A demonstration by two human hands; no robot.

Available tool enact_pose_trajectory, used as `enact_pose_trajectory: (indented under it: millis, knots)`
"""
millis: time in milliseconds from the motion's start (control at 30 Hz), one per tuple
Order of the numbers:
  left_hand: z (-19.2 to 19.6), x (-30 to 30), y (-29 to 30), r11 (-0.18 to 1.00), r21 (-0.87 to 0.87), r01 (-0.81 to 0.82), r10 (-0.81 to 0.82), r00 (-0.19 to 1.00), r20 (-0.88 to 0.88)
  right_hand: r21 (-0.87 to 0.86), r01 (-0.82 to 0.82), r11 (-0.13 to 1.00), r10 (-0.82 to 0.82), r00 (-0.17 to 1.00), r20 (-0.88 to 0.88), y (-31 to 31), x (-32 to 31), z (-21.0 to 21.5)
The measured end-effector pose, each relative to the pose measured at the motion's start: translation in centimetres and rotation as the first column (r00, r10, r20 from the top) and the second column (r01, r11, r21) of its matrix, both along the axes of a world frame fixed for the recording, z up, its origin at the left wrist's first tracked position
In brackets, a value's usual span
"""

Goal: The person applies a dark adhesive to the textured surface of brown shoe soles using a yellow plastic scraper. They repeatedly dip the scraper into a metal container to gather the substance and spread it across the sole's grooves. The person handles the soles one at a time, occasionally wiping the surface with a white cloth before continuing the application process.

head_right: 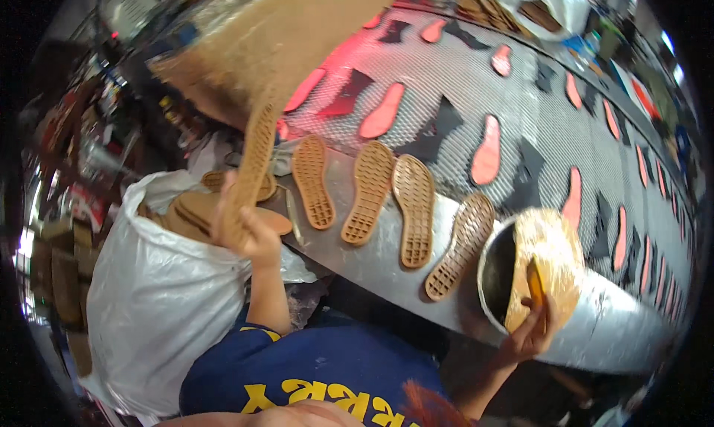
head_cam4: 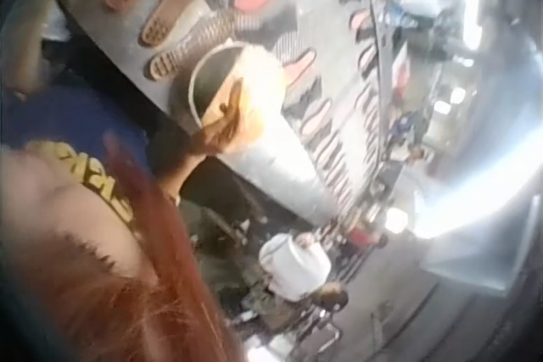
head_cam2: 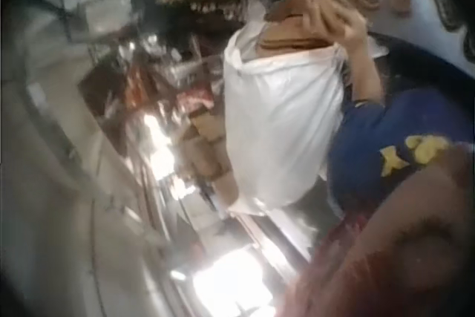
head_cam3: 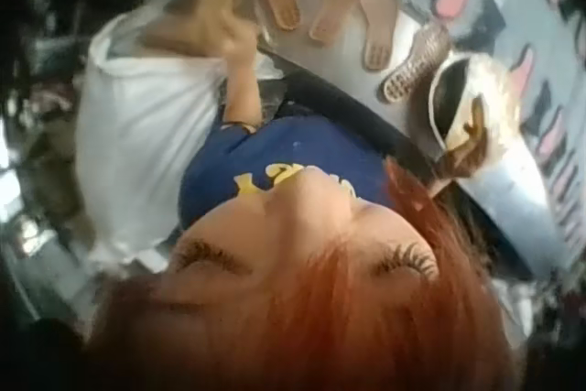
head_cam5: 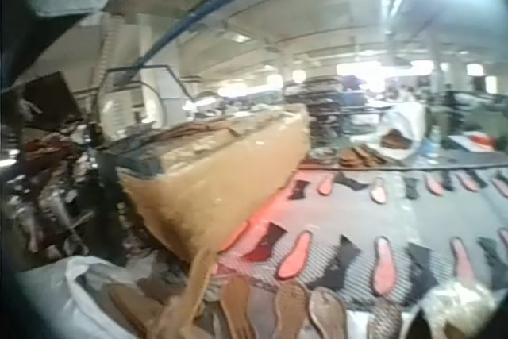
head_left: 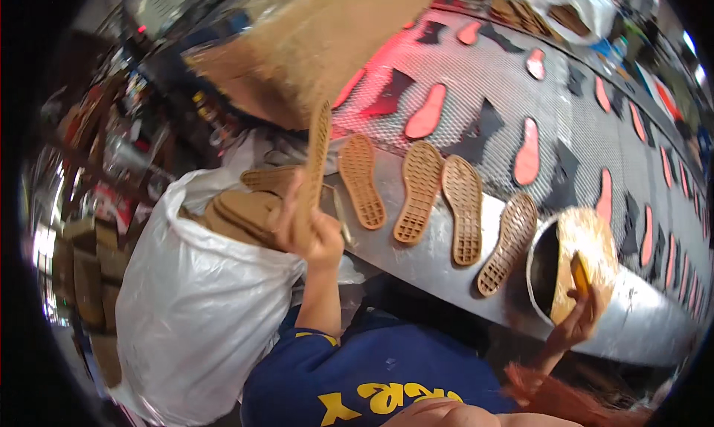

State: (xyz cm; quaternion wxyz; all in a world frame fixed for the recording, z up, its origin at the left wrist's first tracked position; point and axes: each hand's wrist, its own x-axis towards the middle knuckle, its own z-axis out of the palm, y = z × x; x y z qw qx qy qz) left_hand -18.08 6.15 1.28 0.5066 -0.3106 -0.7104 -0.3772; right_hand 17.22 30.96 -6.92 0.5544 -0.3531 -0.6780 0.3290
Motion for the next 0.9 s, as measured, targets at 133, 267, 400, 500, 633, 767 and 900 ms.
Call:
enact_pose_trajectory:
  millis: [133, 267, 400, 500, 633, 767, 900]
  knots:
    - [-1.0, 2.5, 3.0, 0.571, 0.760, 0.310, -0.675, 0.705, 0.220, -0.038, 0.005, 0.999, -0.008, 0.995, -0.096, -0.6, -1.0, 0.1]
    - [-3.7, 3.2, 4.9, 0.136, 0.979, -0.150, -0.990, -0.042, 0.132, 0.091, 0.098, 0.991, -0.111, 0.983, 0.147, -0.7, -1.8, 0.9]
    - [-6.4, 5.4, 6.2, 0.096, 0.933, -0.348, -0.945, -0.327, -0.025, 0.087, 0.080, 0.993, -0.102, 0.954, 0.281, -0.6, -2.7, 1.4]
    - [-7.0, 7.2, 6.4, -0.050, 0.874, -0.483, -0.838, -0.456, -0.300, 0.133, 0.046, 0.990, -0.094, 0.917, 0.388, -0.2, -3.4, 1.0]
    - [-6.0, 8.0, 5.5, -0.035, 0.902, -0.431, -0.819, -0.504, -0.273, 0.215, 0.000, 0.977, -0.104, 0.873, 0.477, 0.0, -3.9, 0.1]
    - [-5.9, 9.4, 5.7, -0.050, 0.866, -0.497, -0.732, -0.572, -0.370, 0.034, 0.033, 0.999, -0.043, 0.942, 0.333, -0.1, -4.0, 0.1]
    - [-7.9, 12.6, 7.7, 0.096, 0.909, -0.406, -0.629, -0.732, -0.261, 0.048, 0.034, 0.998, -0.049, 0.936, 0.348, -0.2, -4.0, 0.5]
